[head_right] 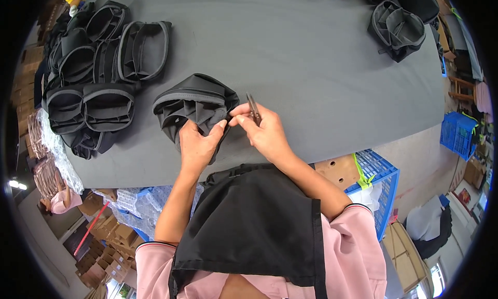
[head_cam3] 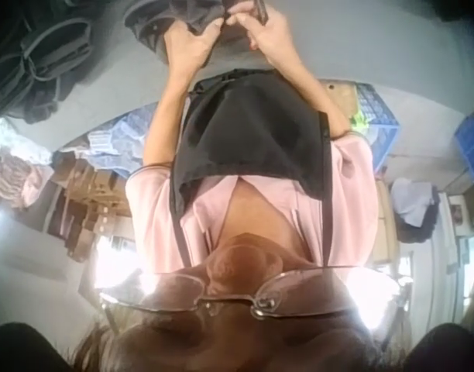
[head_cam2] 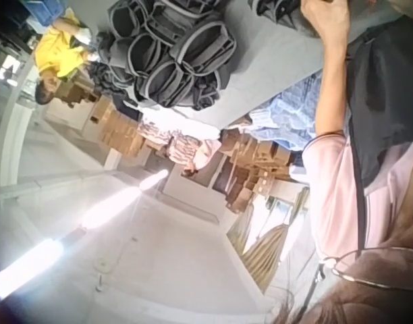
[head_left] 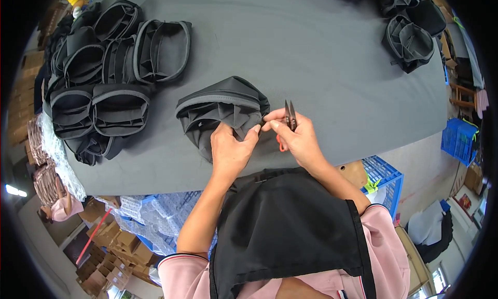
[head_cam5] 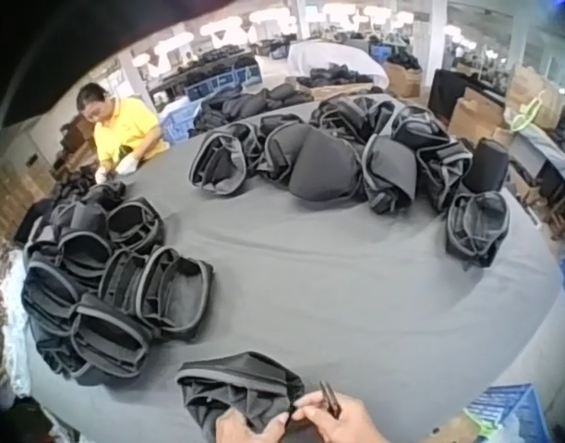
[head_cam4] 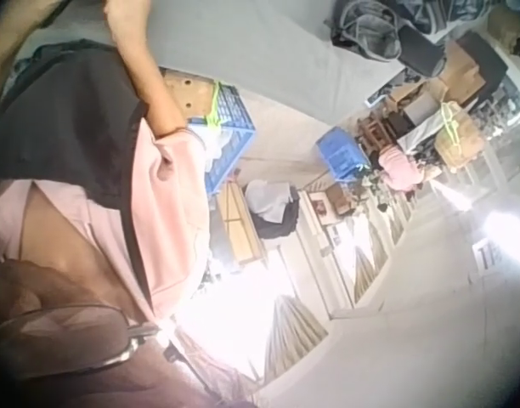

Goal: The person is inspecting and trimming small gray fabric pouches using a nipping tool on a workbench.

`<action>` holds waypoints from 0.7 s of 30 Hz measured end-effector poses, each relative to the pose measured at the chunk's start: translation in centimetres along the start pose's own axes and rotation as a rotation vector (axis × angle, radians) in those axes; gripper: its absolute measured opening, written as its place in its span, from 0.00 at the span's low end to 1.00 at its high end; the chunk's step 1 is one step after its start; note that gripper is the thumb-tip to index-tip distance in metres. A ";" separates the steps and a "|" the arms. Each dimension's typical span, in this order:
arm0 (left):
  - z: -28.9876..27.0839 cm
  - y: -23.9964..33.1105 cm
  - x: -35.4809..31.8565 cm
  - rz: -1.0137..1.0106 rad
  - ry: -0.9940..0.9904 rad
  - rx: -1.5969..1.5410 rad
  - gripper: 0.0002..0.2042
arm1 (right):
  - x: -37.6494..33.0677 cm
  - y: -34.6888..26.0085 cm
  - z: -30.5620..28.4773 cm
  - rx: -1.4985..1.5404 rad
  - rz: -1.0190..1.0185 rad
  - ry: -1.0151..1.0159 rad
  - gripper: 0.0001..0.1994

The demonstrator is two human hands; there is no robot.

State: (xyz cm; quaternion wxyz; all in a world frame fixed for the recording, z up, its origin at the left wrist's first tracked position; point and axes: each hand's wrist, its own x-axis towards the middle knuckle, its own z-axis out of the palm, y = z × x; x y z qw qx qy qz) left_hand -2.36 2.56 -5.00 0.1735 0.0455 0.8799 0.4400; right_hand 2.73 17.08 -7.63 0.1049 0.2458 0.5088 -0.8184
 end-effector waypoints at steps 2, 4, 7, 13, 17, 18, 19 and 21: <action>0.1 0.9 0.1 -0.013 0.062 0.031 0.12 | -0.1 -0.5 0.1 -0.027 -0.067 0.066 0.09; 0.5 0.7 0.2 0.020 0.054 -0.018 0.12 | 0.1 -1.0 0.5 0.025 -0.027 0.068 0.09; 0.7 0.7 0.3 0.037 0.040 -0.078 0.13 | 0.3 -0.8 0.8 0.145 -0.055 0.037 0.08; 0.4 0.0 0.8 -0.049 -0.055 -0.162 0.15 | 0.3 -0.3 1.0 0.038 -0.265 0.099 0.04; -0.1 0.1 1.0 -0.130 -0.079 -0.196 0.16 | -1.8 -1.3 -1.1 -0.261 -0.227 -0.109 0.08; -0.2 0.4 1.1 -0.130 -0.078 -0.198 0.16 | -2.2 -1.4 -1.2 -0.263 -0.227 -0.110 0.08; -0.2 0.6 1.2 -0.147 -0.071 -0.201 0.16 | -2.5 -1.4 -1.2 -0.461 -0.287 0.040 0.12; -0.3 0.5 1.2 -0.166 -0.061 -0.201 0.16 | -2.2 -1.1 -1.1 -0.822 -0.543 0.224 0.21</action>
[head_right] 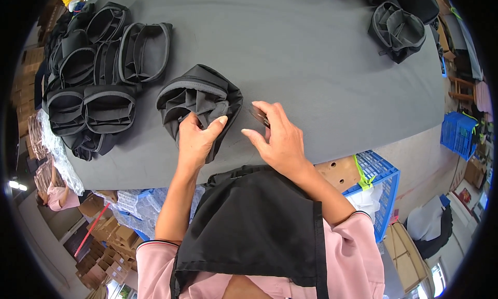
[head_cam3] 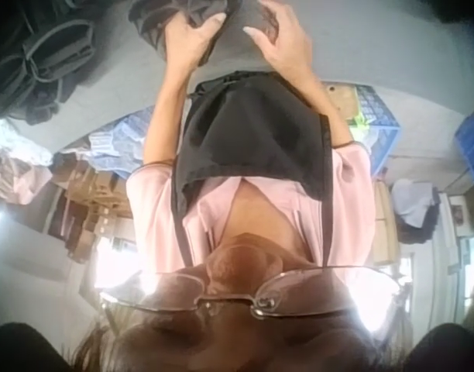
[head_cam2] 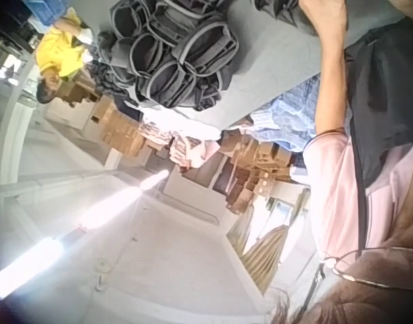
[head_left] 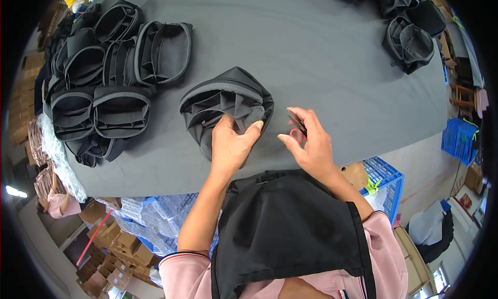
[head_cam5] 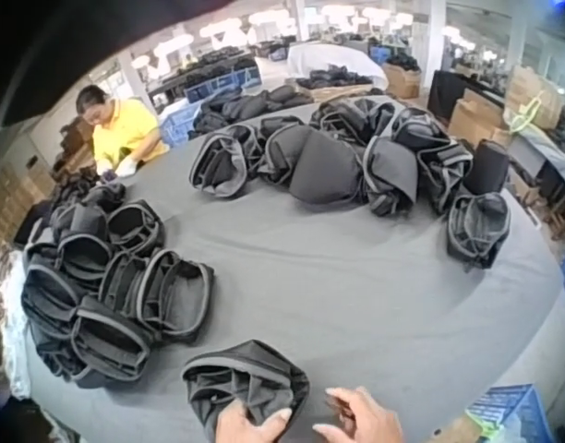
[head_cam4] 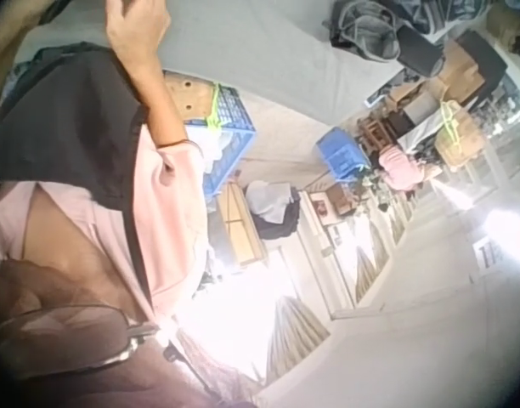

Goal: The person is inspecting and trimming small gray fabric pouches using a nipping tool on a workbench.

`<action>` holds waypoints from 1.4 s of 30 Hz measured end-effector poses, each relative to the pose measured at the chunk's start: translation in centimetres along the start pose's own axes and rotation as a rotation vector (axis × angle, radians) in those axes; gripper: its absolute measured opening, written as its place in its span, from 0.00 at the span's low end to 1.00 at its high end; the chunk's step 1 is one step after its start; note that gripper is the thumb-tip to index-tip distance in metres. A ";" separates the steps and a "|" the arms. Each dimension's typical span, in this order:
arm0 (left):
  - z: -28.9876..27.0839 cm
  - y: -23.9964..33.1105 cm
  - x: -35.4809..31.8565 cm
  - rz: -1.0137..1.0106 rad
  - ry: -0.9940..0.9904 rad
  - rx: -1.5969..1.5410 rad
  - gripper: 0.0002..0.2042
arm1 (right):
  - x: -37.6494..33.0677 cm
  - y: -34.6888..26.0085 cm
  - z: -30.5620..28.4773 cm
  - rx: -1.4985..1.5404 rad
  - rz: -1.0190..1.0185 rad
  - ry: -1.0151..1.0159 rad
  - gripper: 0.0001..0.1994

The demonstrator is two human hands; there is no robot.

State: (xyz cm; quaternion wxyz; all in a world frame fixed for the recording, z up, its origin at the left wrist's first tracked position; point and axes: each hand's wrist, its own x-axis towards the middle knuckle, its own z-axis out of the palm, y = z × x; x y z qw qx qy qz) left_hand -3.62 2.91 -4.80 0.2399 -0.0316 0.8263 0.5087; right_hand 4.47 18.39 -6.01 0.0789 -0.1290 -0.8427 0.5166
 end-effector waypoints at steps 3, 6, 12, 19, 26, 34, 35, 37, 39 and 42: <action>-0.2 0.0 0.1 -0.004 -0.005 -0.094 0.16 | 0.4 -0.8 -0.1 -0.038 -0.024 0.018 0.18; -0.1 0.1 0.1 -0.053 -0.018 -0.142 0.15 | 0.5 0.0 0.1 -0.016 -0.146 0.050 0.14; 0.4 -0.3 -0.1 0.045 0.002 -0.130 0.14 | 1.0 -0.5 0.4 -0.081 -0.170 0.047 0.13; 1.1 -0.9 -0.2 0.121 0.031 -0.056 0.14 | 1.3 -1.1 0.0 -0.171 -0.180 0.051 0.13; 1.1 0.2 -0.4 0.032 0.044 0.114 0.15 | 1.0 -1.5 -0.5 -0.328 -0.271 0.073 0.14; 2.0 -1.0 -0.3 0.125 0.055 0.026 0.15 | 1.2 -2.6 -1.5 -0.505 -0.277 0.021 0.14; 2.0 -1.0 -0.3 0.121 0.054 0.029 0.15 | 1.4 -2.9 -1.8 -0.515 -0.266 -0.020 0.14; 2.0 -1.0 -0.3 0.125 0.050 0.052 0.15 | 1.7 -2.7 -2.0 -0.526 -0.251 -0.061 0.13; 1.9 -1.1 -0.3 0.131 0.048 0.076 0.14 | 1.9 -2.3 -2.1 -0.431 -0.229 -0.105 0.12; 1.8 -1.1 -0.2 0.094 0.039 0.071 0.14 | 2.0 -1.7 -2.1 -0.339 -0.216 -0.092 0.11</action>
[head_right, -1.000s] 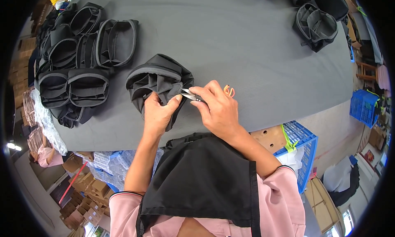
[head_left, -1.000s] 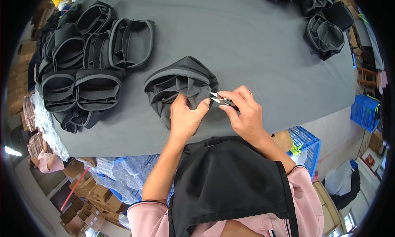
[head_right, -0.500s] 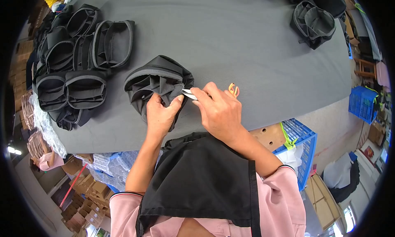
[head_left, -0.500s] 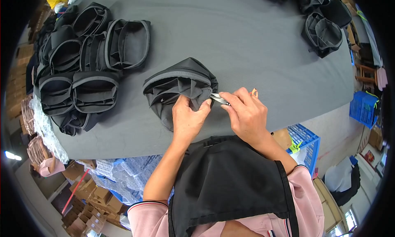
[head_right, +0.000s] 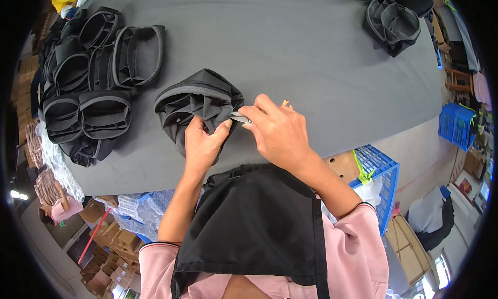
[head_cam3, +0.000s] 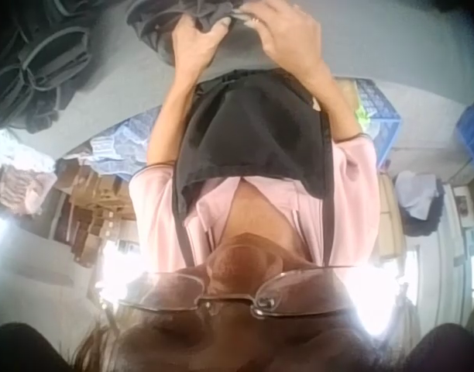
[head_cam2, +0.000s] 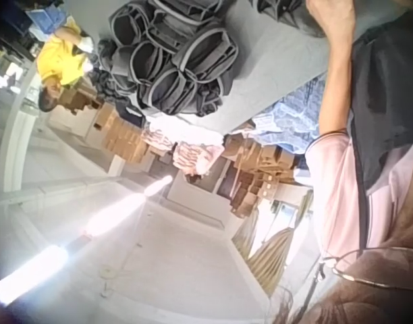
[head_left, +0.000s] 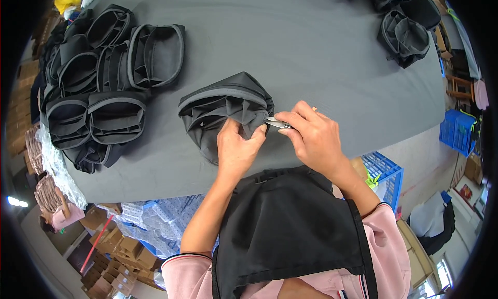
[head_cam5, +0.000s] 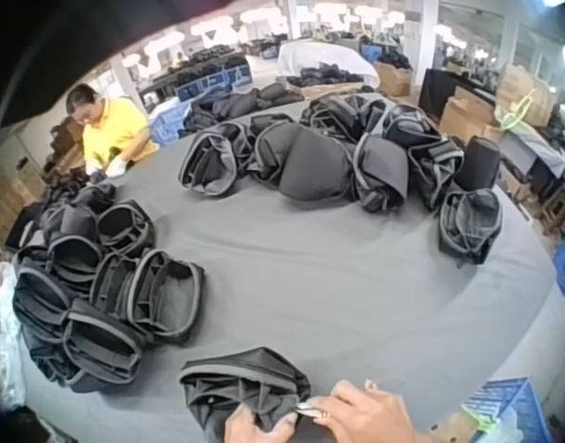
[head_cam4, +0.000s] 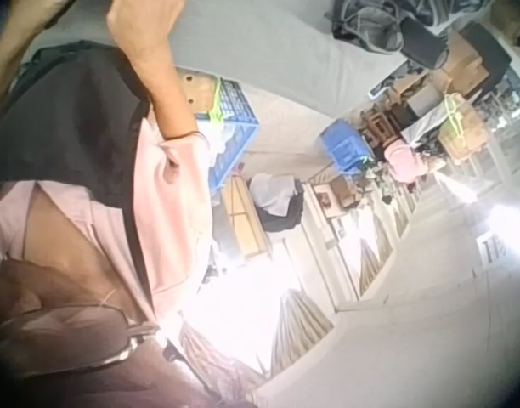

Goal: The person is inspecting and trimming small gray fabric pouches using a nipping tool on a workbench.

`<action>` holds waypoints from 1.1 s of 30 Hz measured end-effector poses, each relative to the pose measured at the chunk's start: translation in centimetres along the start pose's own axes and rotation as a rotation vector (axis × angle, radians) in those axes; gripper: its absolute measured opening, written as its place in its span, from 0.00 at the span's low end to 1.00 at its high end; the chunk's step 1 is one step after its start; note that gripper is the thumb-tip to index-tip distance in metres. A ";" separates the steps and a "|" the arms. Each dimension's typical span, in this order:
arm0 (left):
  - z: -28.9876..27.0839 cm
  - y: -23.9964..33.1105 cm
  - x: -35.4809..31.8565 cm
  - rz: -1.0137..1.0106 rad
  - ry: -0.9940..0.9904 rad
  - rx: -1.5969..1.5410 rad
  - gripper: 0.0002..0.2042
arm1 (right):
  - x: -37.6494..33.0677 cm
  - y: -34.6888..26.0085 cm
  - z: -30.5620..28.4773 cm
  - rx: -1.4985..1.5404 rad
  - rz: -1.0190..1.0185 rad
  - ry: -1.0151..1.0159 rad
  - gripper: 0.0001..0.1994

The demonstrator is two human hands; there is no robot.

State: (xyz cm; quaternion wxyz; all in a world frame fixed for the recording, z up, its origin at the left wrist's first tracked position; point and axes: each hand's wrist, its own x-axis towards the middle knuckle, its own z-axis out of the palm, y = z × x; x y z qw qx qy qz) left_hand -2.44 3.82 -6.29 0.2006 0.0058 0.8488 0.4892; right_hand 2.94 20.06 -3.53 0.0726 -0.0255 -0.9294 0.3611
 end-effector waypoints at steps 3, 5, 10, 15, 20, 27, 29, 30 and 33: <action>-0.3 -0.1 0.1 -0.014 -0.001 -0.050 0.14 | -0.2 0.4 0.8 0.034 -0.045 0.058 0.12; -0.4 0.2 0.1 -0.028 -0.020 -0.097 0.14 | -0.4 0.4 1.2 0.025 -0.066 0.098 0.13; -0.7 0.9 0.2 -0.069 -0.045 -0.158 0.14 | -0.6 0.4 1.5 -0.022 -0.120 0.179 0.17; -0.7 1.0 0.2 -0.077 -0.057 -0.217 0.14 | -0.5 0.2 1.6 -0.014 -0.123 0.206 0.17; -0.6 0.4 0.3 -0.051 -0.039 -0.178 0.15 | -0.5 0.2 1.8 0.118 -0.011 0.192 0.17; -0.3 0.0 0.4 -0.042 -0.019 -0.183 0.16 | -0.6 -0.2 1.6 -0.059 -0.104 0.220 0.15; -0.4 -0.1 0.4 -0.055 -0.028 -0.171 0.16 | -0.7 -0.3 1.7 -0.091 -0.115 0.220 0.14; -0.4 0.0 0.4 -0.057 -0.028 -0.170 0.16 | -0.7 -0.3 1.8 -0.125 -0.127 0.221 0.14; -0.6 0.3 0.3 -0.063 -0.031 -0.164 0.17 | -0.6 -0.3 1.8 -0.116 -0.116 0.225 0.13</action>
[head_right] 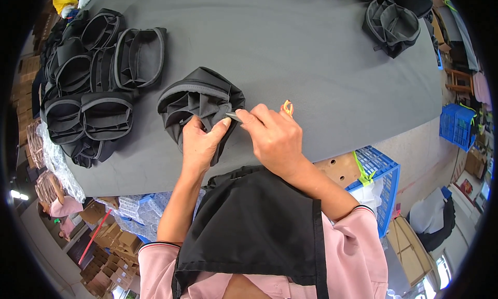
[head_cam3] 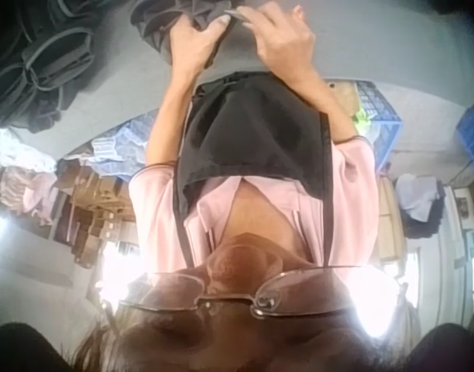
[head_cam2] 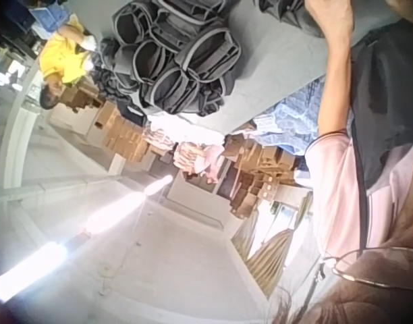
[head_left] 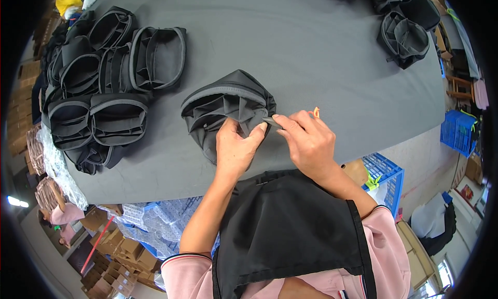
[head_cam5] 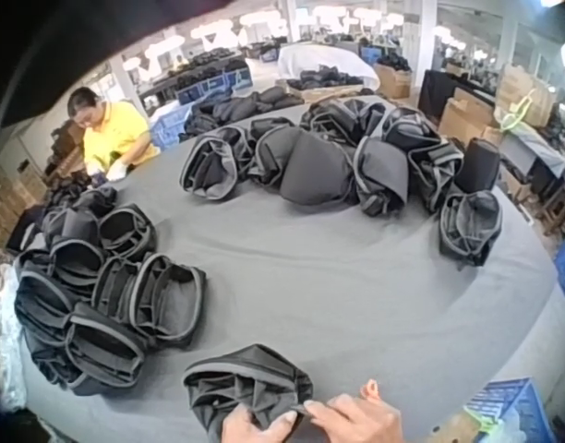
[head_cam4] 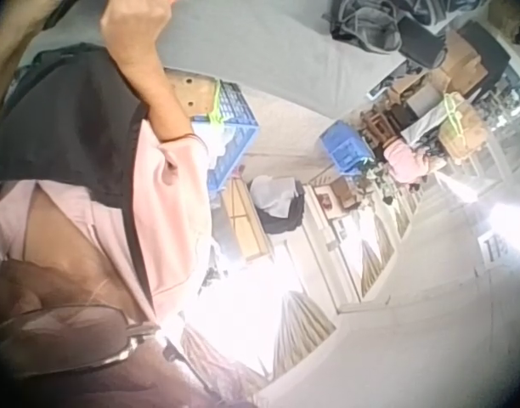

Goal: The person is inspecting and trimming small gray fabric pouches using a nipping tool on a workbench.

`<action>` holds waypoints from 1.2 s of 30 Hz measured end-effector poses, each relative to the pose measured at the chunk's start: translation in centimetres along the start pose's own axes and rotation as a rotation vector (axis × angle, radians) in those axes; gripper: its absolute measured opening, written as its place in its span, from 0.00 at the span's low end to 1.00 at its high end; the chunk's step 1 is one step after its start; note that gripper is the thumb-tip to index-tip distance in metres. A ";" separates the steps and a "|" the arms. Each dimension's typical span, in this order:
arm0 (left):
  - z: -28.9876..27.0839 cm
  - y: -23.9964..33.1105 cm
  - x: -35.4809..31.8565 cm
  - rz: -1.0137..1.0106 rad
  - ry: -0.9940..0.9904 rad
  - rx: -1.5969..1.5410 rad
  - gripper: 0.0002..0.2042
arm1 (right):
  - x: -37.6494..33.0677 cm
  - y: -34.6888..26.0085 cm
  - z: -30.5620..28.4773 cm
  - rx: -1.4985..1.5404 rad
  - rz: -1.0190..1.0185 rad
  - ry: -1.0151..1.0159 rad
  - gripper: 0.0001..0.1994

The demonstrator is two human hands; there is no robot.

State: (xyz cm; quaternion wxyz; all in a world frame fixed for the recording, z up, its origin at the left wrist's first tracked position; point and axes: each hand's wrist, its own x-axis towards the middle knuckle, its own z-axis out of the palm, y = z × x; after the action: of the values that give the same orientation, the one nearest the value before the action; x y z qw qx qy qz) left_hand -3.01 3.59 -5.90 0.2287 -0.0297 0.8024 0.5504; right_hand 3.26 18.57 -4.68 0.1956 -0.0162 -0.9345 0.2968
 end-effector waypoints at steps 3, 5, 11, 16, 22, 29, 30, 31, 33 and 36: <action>-0.1 0.0 0.0 0.003 -0.002 0.033 0.17 | -0.2 0.4 0.3 0.256 0.190 -0.053 0.12; -0.1 0.0 0.0 0.009 -0.018 -0.006 0.17 | -0.4 0.5 0.3 0.543 0.393 -0.081 0.11; -0.3 0.7 0.2 -0.048 -0.090 -0.056 0.16 | -0.4 0.4 1.4 0.834 0.542 0.029 0.10; -0.4 0.8 0.1 -0.046 -0.071 -0.121 0.16 | -0.4 0.2 0.5 0.697 0.489 0.013 0.10; 0.6 0.6 -0.1 0.057 -0.046 -0.014 0.17 | 2.2 0.5 2.4 0.705 0.675 -0.128 0.07; -0.8 1.0 1.9 -0.113 -0.232 -0.084 0.18 | -0.8 2.2 2.5 1.154 0.821 0.159 0.04; -0.8 1.7 2.0 -0.170 -0.256 -0.139 0.17 | -1.2 2.0 2.9 1.056 0.784 0.097 0.04; -1.1 2.2 2.4 -0.203 -0.261 -0.119 0.16 | -1.0 1.8 3.4 0.966 0.738 0.031 0.05; -1.2 1.6 2.6 -0.184 -0.259 -0.173 0.16 | -1.3 0.6 1.9 0.824 0.631 0.002 0.06; -1.6 1.5 2.5 -0.192 -0.307 -0.152 0.16 | -1.4 -0.4 0.2 0.618 0.456 -0.001 0.09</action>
State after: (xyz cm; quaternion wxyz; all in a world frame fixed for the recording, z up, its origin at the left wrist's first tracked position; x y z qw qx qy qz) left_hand -6.19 3.26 -5.11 0.3971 -0.0390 0.7076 0.5831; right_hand 4.46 17.94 -5.14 0.1196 -0.1639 -0.7734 0.6006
